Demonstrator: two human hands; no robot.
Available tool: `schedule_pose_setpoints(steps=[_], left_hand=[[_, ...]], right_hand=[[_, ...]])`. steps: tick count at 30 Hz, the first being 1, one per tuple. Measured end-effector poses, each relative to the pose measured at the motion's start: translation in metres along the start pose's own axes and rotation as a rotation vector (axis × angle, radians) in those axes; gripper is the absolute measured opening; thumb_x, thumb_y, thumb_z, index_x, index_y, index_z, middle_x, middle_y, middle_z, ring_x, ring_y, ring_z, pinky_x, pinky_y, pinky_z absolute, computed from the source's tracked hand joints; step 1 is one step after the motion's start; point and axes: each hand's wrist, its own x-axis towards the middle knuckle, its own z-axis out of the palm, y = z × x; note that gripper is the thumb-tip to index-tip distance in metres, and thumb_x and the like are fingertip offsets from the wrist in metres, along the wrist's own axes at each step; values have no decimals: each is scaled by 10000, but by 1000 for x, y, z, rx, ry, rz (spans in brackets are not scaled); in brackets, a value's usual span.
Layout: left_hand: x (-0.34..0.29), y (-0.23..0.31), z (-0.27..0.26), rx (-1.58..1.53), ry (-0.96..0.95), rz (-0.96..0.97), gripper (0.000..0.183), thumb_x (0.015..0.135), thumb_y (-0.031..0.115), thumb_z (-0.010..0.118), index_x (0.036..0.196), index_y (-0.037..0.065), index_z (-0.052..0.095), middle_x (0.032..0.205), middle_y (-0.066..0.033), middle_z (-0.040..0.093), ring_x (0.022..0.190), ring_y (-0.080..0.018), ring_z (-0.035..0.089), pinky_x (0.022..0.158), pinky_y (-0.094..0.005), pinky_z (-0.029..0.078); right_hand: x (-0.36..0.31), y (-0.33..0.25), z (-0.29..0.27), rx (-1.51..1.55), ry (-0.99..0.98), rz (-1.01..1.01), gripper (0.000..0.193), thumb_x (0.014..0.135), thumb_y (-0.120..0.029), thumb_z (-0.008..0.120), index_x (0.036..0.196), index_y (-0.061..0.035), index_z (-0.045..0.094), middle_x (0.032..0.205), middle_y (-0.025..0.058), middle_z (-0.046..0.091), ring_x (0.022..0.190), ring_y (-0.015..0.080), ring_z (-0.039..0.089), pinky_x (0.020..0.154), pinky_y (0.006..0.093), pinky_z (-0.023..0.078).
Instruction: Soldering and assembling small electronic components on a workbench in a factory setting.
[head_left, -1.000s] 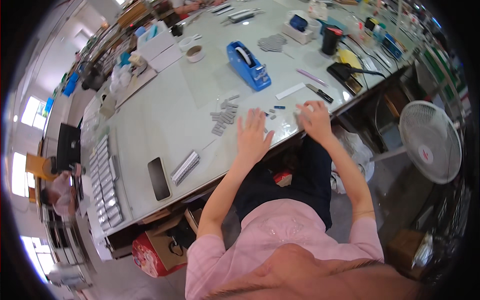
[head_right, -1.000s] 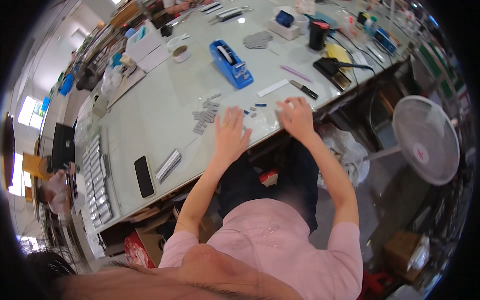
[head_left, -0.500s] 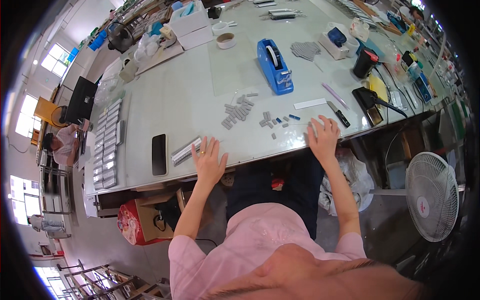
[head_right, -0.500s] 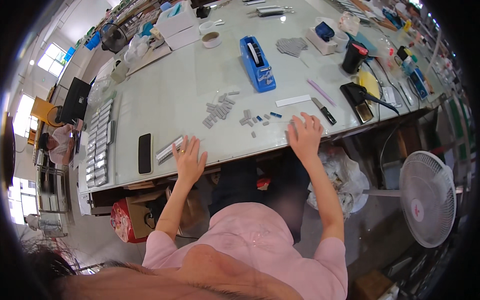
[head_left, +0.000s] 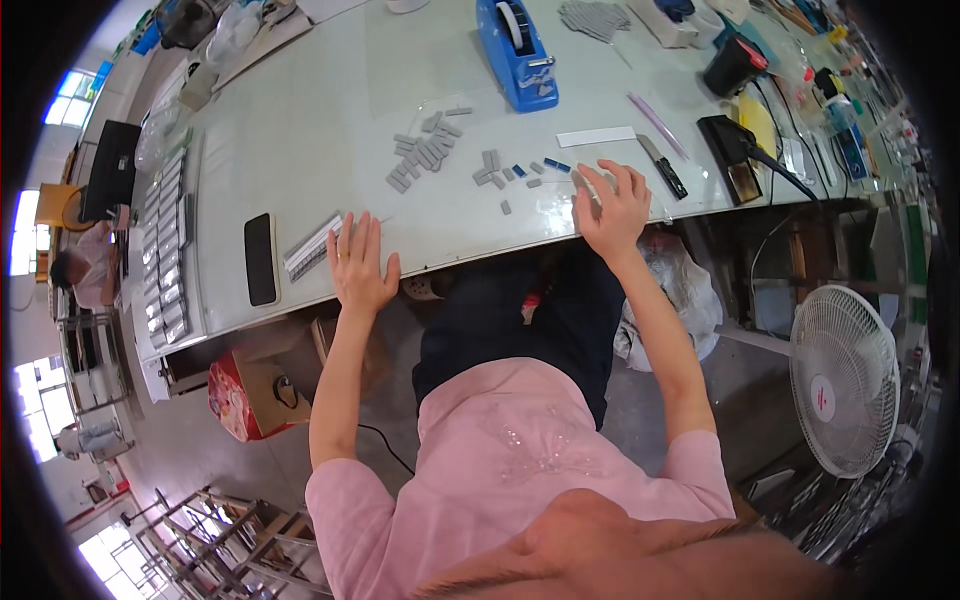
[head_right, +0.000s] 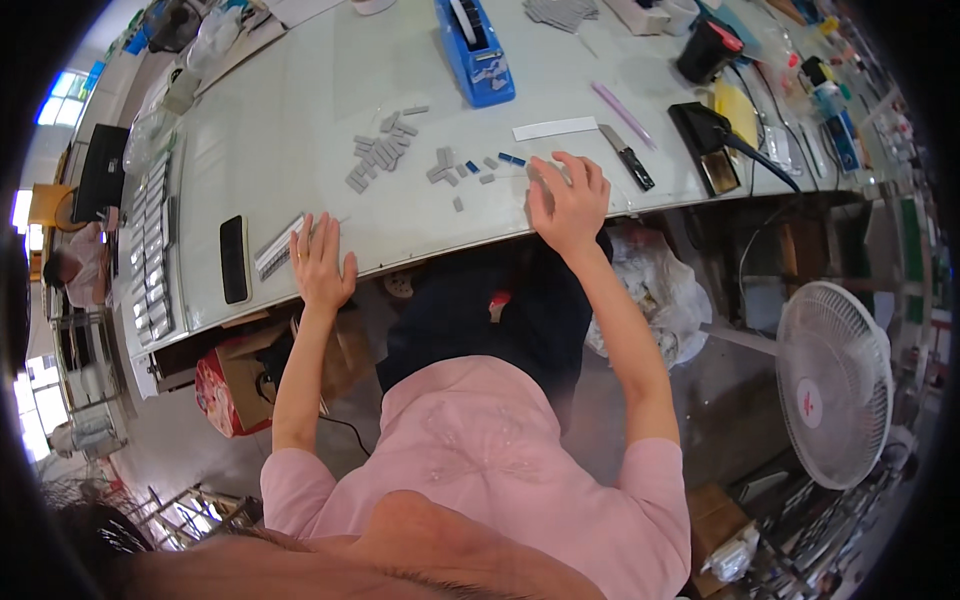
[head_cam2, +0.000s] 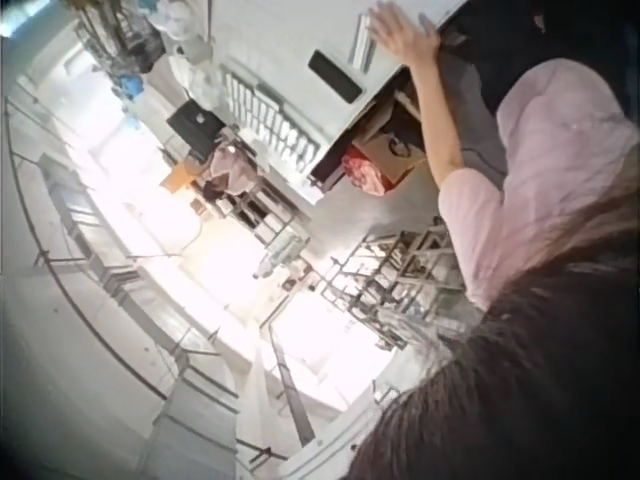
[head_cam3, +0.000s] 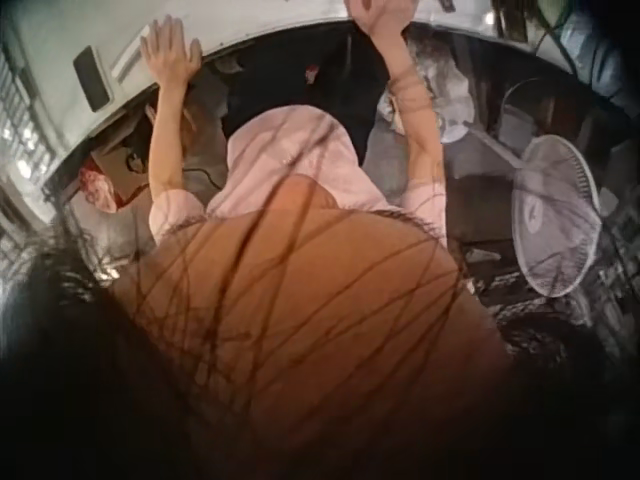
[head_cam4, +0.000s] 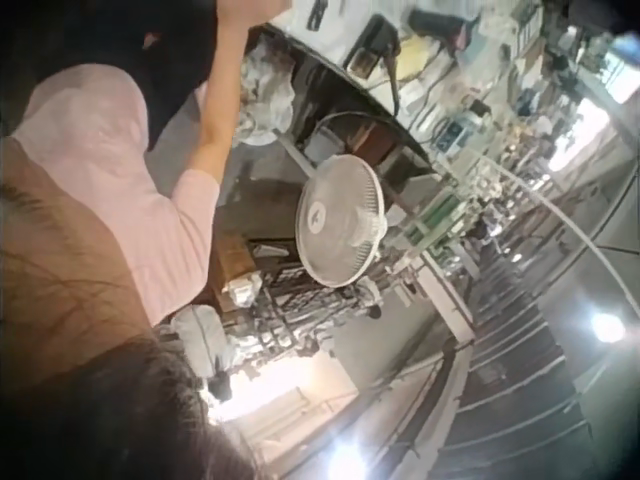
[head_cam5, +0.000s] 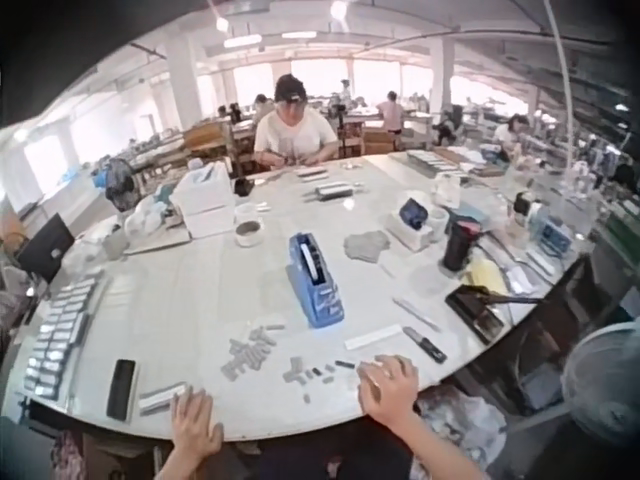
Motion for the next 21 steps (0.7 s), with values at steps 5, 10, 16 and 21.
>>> schedule_pose_setpoints(steps=[5,10,16,21], left_hand=[[-10,-3,-6,23,4,-3,587,837,290,639,1339,-10,581,1445,-134,528,1407,-355,398,1156,-575,282],[-7,-1,-8,17,-18,-6,588,833,295,641,1332,-11,583,1448,-124,525,1391,-345,410,1156,-570,286],[-7,-12,6,38,21,55,587,849,290,611,1363,7,571,1435,-130,553,1386,-363,447,1158,-566,286],[-14,-13,4,85,21,55,572,877,311,554,1362,8,576,1445,-136,541,1379,-379,445,1130,-580,318]], right_hand=[[-1,-10,-1,4,-30,-26,346,769,-216,709,1114,-215,725,1205,-5,616,1119,265,556,895,413,423],[-1,-7,-3,-8,-15,-41,349,761,-218,708,1110,-208,721,1200,12,616,1117,275,565,896,419,432],[-1,3,2,95,-4,-37,342,726,-214,716,1065,-173,709,1177,57,614,1094,313,580,880,454,471],[9,-10,-6,130,26,-11,279,714,-163,714,992,-176,691,1157,44,616,1101,285,585,889,431,449]])
